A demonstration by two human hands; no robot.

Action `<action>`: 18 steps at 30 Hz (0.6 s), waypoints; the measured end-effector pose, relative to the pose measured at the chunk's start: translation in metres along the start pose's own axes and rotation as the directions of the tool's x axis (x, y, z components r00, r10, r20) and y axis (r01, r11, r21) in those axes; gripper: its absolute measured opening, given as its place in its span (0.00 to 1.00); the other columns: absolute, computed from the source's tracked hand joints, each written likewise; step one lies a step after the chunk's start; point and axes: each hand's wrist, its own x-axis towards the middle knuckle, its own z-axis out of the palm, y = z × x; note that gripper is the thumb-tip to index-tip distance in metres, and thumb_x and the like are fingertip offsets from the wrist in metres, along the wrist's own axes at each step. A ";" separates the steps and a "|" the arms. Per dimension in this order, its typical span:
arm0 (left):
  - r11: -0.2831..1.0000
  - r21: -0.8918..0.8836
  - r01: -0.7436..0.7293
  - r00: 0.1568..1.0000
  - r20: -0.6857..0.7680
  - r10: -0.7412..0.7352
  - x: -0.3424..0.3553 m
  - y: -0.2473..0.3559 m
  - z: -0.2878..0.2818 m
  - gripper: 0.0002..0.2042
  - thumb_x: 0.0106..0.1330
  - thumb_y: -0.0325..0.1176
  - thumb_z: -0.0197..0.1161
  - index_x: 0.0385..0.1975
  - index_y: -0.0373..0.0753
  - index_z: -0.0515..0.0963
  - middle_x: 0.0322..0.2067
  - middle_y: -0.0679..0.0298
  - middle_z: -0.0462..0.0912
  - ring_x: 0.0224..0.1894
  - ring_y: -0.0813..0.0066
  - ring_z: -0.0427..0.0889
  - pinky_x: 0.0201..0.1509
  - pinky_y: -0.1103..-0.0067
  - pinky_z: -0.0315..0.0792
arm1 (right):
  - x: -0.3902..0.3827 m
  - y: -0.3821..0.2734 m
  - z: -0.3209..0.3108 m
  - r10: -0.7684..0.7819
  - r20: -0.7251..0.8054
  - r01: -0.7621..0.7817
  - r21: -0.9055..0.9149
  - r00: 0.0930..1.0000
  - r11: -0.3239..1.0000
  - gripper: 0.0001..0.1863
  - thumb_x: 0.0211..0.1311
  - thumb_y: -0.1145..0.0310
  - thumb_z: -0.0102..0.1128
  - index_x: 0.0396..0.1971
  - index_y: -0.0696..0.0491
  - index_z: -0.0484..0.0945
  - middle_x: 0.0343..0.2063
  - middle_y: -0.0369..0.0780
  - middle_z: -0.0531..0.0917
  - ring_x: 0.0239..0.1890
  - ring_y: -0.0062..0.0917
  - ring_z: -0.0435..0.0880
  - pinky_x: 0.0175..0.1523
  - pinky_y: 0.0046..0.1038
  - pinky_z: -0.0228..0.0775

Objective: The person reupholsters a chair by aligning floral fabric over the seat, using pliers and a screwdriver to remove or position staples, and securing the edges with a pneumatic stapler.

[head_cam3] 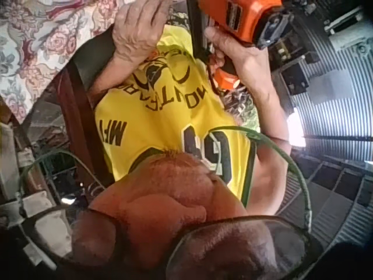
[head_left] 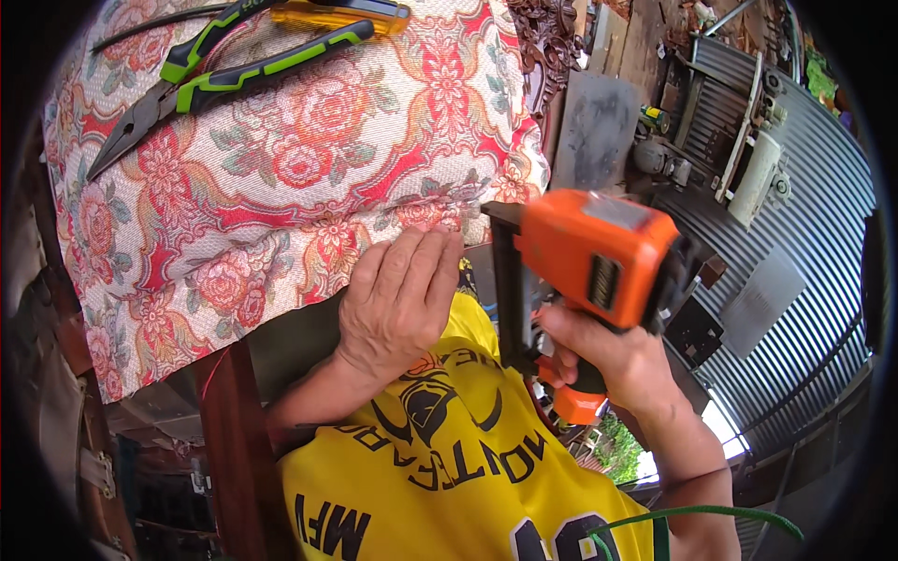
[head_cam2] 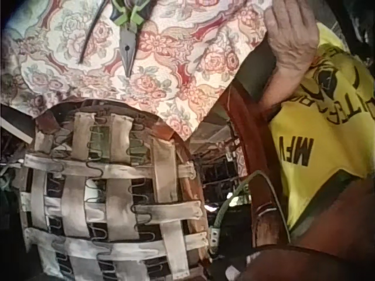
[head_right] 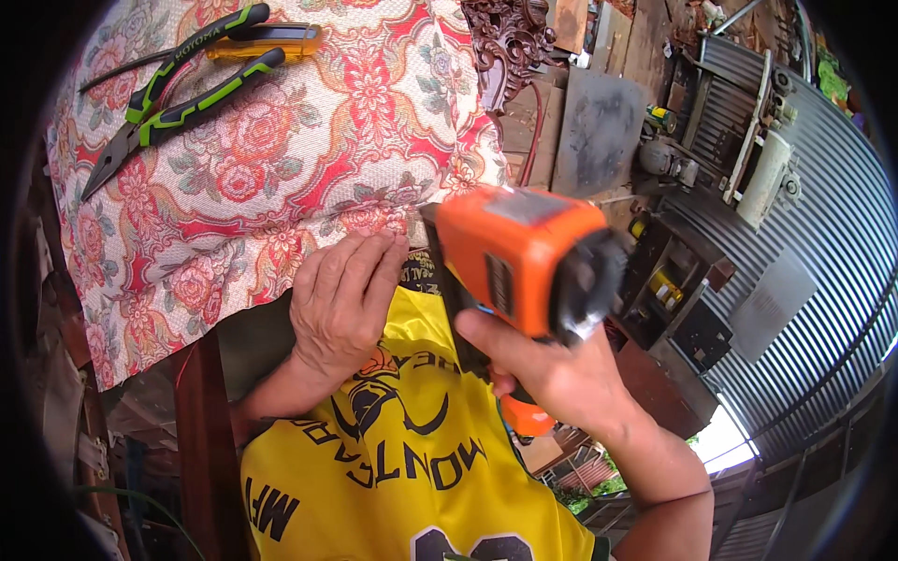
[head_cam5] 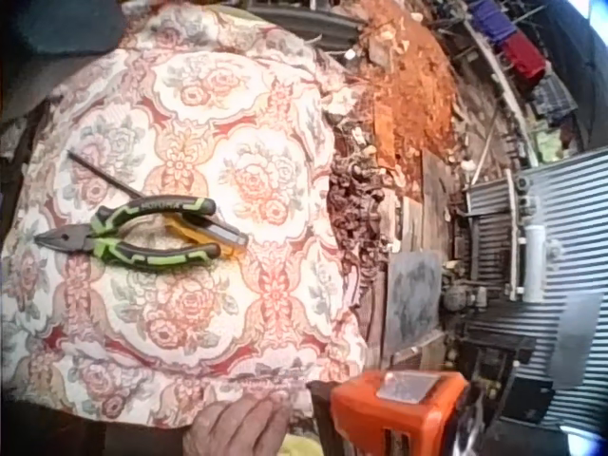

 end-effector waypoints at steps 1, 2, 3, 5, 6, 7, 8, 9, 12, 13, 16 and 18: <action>1.000 0.010 -0.017 1.000 0.006 0.017 0.001 0.002 0.001 0.12 0.66 0.30 0.62 0.48 0.39 0.86 0.49 0.66 0.85 0.53 0.71 0.82 0.58 0.72 0.69 | -0.004 0.015 -0.010 -0.054 -0.018 0.054 0.020 0.998 0.998 0.13 0.67 0.70 0.66 0.47 0.59 0.77 0.20 0.36 0.76 0.20 0.22 0.76 0.30 0.27 0.72; 1.000 0.020 -0.015 1.000 -0.001 0.015 0.001 0.002 0.003 0.13 0.67 0.30 0.63 0.49 0.40 0.86 0.48 0.66 0.85 0.53 0.71 0.82 0.58 0.72 0.69 | -0.006 0.023 -0.015 -0.099 -0.022 0.099 0.034 0.995 0.994 0.14 0.69 0.69 0.65 0.48 0.59 0.76 0.20 0.36 0.76 0.20 0.21 0.76 0.30 0.27 0.72; 0.999 0.032 -0.013 1.000 -0.007 0.013 0.001 0.003 0.004 0.14 0.67 0.31 0.63 0.50 0.41 0.85 0.48 0.66 0.85 0.52 0.71 0.82 0.58 0.71 0.69 | -0.006 0.032 -0.022 -0.126 -0.021 0.126 -0.016 0.992 0.992 0.14 0.69 0.70 0.65 0.49 0.60 0.76 0.20 0.36 0.76 0.21 0.21 0.76 0.30 0.27 0.73; 0.997 0.074 -0.014 1.000 0.013 0.013 0.002 0.006 0.004 0.16 0.66 0.32 0.65 0.54 0.41 0.84 0.49 0.66 0.83 0.52 0.70 0.81 0.58 0.71 0.68 | -0.004 0.053 -0.036 -0.206 -0.003 0.204 -0.111 0.979 0.973 0.14 0.70 0.68 0.67 0.48 0.59 0.77 0.22 0.35 0.78 0.22 0.21 0.78 0.31 0.27 0.73; 0.995 0.097 -0.008 1.000 0.020 0.006 0.003 0.008 0.004 0.19 0.65 0.34 0.67 0.57 0.41 0.82 0.49 0.66 0.82 0.52 0.69 0.81 0.58 0.70 0.68 | 0.000 0.068 -0.044 -0.209 0.009 0.209 -0.098 0.978 0.973 0.14 0.70 0.68 0.67 0.48 0.59 0.77 0.22 0.35 0.78 0.22 0.21 0.78 0.31 0.27 0.73; 0.993 0.114 -0.013 0.999 0.034 0.010 0.004 0.010 0.004 0.19 0.65 0.34 0.67 0.57 0.41 0.82 0.49 0.66 0.82 0.52 0.69 0.81 0.58 0.70 0.68 | 0.004 0.084 -0.051 -0.254 0.013 0.252 -0.197 0.967 0.947 0.16 0.68 0.63 0.70 0.49 0.57 0.80 0.28 0.36 0.83 0.29 0.25 0.83 0.37 0.29 0.76; 0.989 0.143 0.024 0.998 0.048 -0.031 0.006 0.013 0.003 0.23 0.64 0.36 0.69 0.60 0.43 0.80 0.49 0.66 0.80 0.52 0.68 0.79 0.58 0.69 0.67 | 0.007 0.093 -0.056 -0.300 0.020 0.292 -0.292 0.954 0.911 0.19 0.67 0.59 0.72 0.49 0.56 0.83 0.35 0.38 0.87 0.35 0.29 0.88 0.43 0.31 0.79; 0.983 0.172 0.059 0.996 0.061 -0.070 0.008 0.015 0.002 0.26 0.62 0.37 0.71 0.62 0.44 0.79 0.48 0.66 0.79 0.51 0.66 0.78 0.59 0.67 0.66 | 0.006 0.096 -0.058 -0.262 0.021 0.250 -0.383 0.965 0.889 0.17 0.66 0.56 0.72 0.47 0.52 0.85 0.40 0.38 0.89 0.45 0.36 0.88 0.52 0.36 0.78; 0.955 0.294 0.035 0.982 0.166 -0.087 0.016 0.020 0.002 0.29 0.61 0.38 0.73 0.65 0.47 0.77 0.46 0.66 0.76 0.50 0.64 0.76 0.60 0.65 0.65 | 0.016 0.110 -0.067 -0.403 0.108 0.402 -0.482 0.909 0.778 0.16 0.67 0.55 0.71 0.47 0.49 0.86 0.42 0.39 0.89 0.45 0.38 0.88 0.51 0.38 0.79; 0.950 0.310 0.044 0.984 0.148 -0.094 0.016 0.022 0.005 0.29 0.60 0.36 0.74 0.65 0.49 0.78 0.44 0.66 0.75 0.49 0.63 0.75 0.59 0.62 0.66 | 0.017 0.118 -0.071 -0.348 0.106 0.357 -0.440 0.932 0.824 0.16 0.67 0.55 0.71 0.46 0.49 0.86 0.42 0.39 0.89 0.45 0.37 0.89 0.51 0.38 0.80; 0.983 0.181 0.033 0.992 0.113 -0.054 0.005 0.022 0.002 0.29 0.59 0.34 0.75 0.64 0.48 0.78 0.47 0.64 0.76 0.52 0.62 0.75 0.60 0.61 0.66 | 0.025 0.135 -0.080 -0.615 0.130 0.596 -0.463 0.777 0.656 0.16 0.67 0.54 0.71 0.46 0.50 0.87 0.41 0.39 0.89 0.44 0.37 0.89 0.50 0.38 0.80; 0.988 0.151 0.042 0.992 0.112 -0.059 0.004 0.019 -0.001 0.29 0.59 0.34 0.75 0.63 0.47 0.78 0.49 0.63 0.76 0.53 0.61 0.75 0.60 0.61 0.66 | 0.023 0.140 -0.089 -0.507 0.144 0.517 -0.410 0.850 0.751 0.16 0.67 0.54 0.70 0.45 0.50 0.86 0.39 0.39 0.89 0.42 0.37 0.89 0.49 0.37 0.79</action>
